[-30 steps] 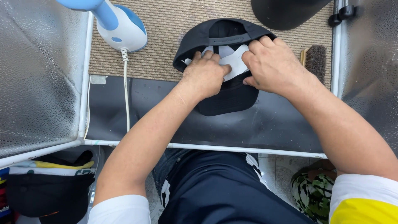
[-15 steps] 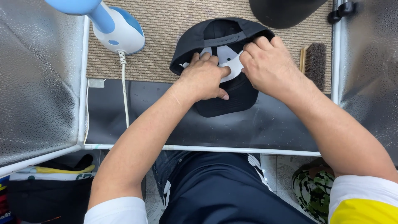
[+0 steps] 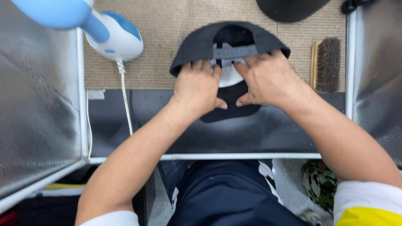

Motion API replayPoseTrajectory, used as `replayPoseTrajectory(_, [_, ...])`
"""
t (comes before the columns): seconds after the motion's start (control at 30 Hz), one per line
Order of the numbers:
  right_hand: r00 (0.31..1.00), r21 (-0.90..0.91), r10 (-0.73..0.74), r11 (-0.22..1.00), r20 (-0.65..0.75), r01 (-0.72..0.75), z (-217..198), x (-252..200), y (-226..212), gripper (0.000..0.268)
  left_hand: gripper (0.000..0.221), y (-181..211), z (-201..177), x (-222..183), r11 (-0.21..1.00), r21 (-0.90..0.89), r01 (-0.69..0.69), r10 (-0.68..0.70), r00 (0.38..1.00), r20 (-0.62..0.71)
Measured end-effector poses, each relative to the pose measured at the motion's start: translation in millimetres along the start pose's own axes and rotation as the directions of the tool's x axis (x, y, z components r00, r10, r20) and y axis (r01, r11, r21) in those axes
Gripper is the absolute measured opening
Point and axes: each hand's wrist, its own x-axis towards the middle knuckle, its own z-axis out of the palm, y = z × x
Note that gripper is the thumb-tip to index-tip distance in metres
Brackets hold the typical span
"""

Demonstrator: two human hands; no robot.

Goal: Cleaning and steaming a baseball cap using a wooden brush and a handheld steamer.

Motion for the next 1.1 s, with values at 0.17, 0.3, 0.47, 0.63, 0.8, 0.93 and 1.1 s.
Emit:
replayPoseTrajectory(0.17, [0.996, 0.143, 0.087, 0.986, 0.034, -0.091, -15, 8, -1, 0.074, 0.089, -5, 8, -2, 0.986, -0.139, -0.092, 0.093, 0.996, 0.003])
replayPoseTrajectory(0.3, [0.996, 0.178, 0.091, 0.980, 0.007, -0.091, -31, 14, 2, 0.077, 0.086, -10, -1, -1, 0.978, -0.183, -0.100, 0.102, 0.995, 0.002])
replayPoseTrajectory(0.47, [0.994, 0.141, 0.090, 0.987, -0.067, -0.080, -21, 10, 0, 0.081, 0.085, -11, -8, 3, 0.973, -0.224, -0.059, 0.074, 0.996, 0.058])
replayPoseTrajectory(0.63, [0.988, 0.225, 0.156, 0.962, 0.002, -0.153, -20, 9, 4, 0.068, 0.081, -15, -37, 22, 0.963, -0.269, -0.027, 0.064, 0.989, 0.131])
replayPoseTrajectory(0.8, [0.991, 0.169, 0.103, 0.982, -0.091, -0.087, -6, 2, -1, 0.088, 0.083, -11, -37, 12, 0.961, -0.275, -0.005, 0.034, 0.994, 0.103])
replayPoseTrajectory(0.93, [0.986, 0.256, 0.162, 0.952, 0.041, -0.167, -13, 6, -1, 0.060, 0.087, -9, -42, 6, 0.964, -0.260, 0.050, -0.038, 0.998, 0.051])
replayPoseTrajectory(1.1, [0.993, 0.270, 0.113, 0.956, 0.026, -0.116, -17, 9, 3, 0.060, 0.089, 1, -16, -6, 0.967, -0.226, 0.118, -0.105, 0.992, 0.072])
